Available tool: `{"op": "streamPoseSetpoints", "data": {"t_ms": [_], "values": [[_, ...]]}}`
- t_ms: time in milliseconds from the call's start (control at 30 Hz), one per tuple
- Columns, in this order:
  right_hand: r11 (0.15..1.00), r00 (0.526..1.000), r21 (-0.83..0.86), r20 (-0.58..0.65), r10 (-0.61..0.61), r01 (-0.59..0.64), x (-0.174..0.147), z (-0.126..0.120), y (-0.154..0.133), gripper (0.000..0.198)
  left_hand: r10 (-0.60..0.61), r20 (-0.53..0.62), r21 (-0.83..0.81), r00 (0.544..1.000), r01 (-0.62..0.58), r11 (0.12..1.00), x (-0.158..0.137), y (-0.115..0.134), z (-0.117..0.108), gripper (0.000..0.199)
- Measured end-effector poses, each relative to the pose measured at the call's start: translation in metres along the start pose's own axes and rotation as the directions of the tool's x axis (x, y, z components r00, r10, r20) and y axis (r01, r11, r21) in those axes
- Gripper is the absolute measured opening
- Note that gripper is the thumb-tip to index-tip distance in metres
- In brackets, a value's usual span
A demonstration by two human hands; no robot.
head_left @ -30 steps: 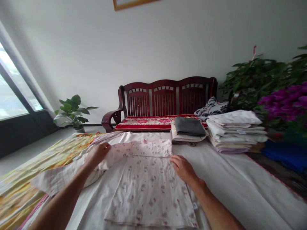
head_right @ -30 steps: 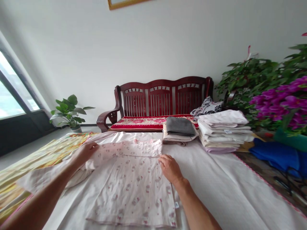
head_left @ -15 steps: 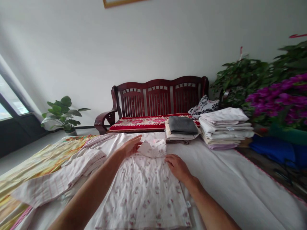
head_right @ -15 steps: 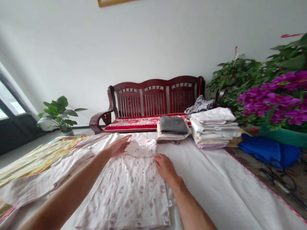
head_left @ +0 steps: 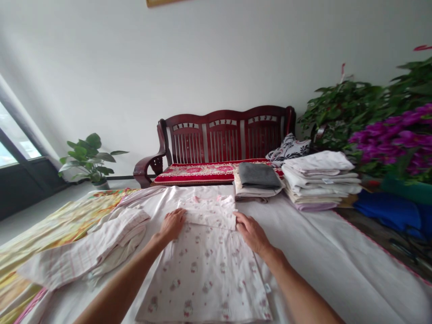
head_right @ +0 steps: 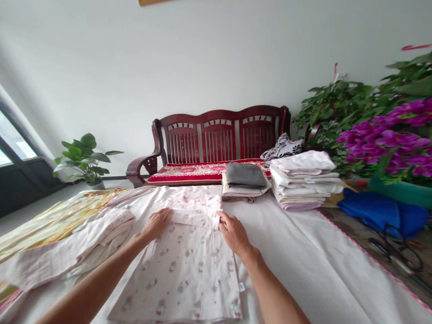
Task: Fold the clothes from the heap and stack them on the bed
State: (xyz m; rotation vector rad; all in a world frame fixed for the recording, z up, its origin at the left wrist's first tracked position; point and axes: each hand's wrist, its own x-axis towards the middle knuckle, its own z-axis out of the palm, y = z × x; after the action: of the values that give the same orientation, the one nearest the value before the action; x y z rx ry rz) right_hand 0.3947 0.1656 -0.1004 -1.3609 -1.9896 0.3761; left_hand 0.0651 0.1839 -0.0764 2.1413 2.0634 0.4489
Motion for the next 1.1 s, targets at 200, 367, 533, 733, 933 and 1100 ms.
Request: {"op": "streamPoseSetpoints", "data": {"t_ms": [200, 367, 533, 733, 933, 1100], "values": [[0.998, 0.995, -0.037, 0.08, -0.056, 0.059, 0.008, 0.002, -0.005, 0.04, -0.031, 0.008, 0.152, 0.999, 0.03, 0.988, -0.005, -0.004, 0.006, 0.048], [0.988, 0.99, 0.06, -0.014, -0.139, 0.139, 0.031, -0.009, -0.013, 0.041, -0.106, -0.015, 0.174, 0.994, 0.107, 0.979, -0.004, -0.01, 0.011, 0.05], [0.996, 0.996, -0.017, -0.033, -0.085, 0.084, 0.054, -0.009, -0.011, 0.04, -0.15, -0.069, 0.207, 0.986, 0.161, 0.965, -0.008, -0.016, 0.021, 0.053], [0.96, 0.995, -0.265, -0.061, 0.077, -0.091, 0.042, 0.006, 0.005, 0.036, -0.146, -0.147, 0.246, 0.978, 0.179, 0.953, -0.012, -0.012, 0.019, 0.054], [0.916, 0.981, -0.369, -0.047, -0.187, 0.157, 0.036, 0.009, -0.014, 0.045, 0.31, -0.104, 0.165, 0.945, -0.291, 0.942, -0.007, -0.001, 0.017, 0.055], [0.93, 0.984, -0.331, 0.124, -0.125, 0.16, 0.04, 0.017, -0.014, 0.027, 0.186, 0.057, 0.035, 0.981, -0.188, 0.982, 0.011, 0.002, 0.021, 0.054]]}}
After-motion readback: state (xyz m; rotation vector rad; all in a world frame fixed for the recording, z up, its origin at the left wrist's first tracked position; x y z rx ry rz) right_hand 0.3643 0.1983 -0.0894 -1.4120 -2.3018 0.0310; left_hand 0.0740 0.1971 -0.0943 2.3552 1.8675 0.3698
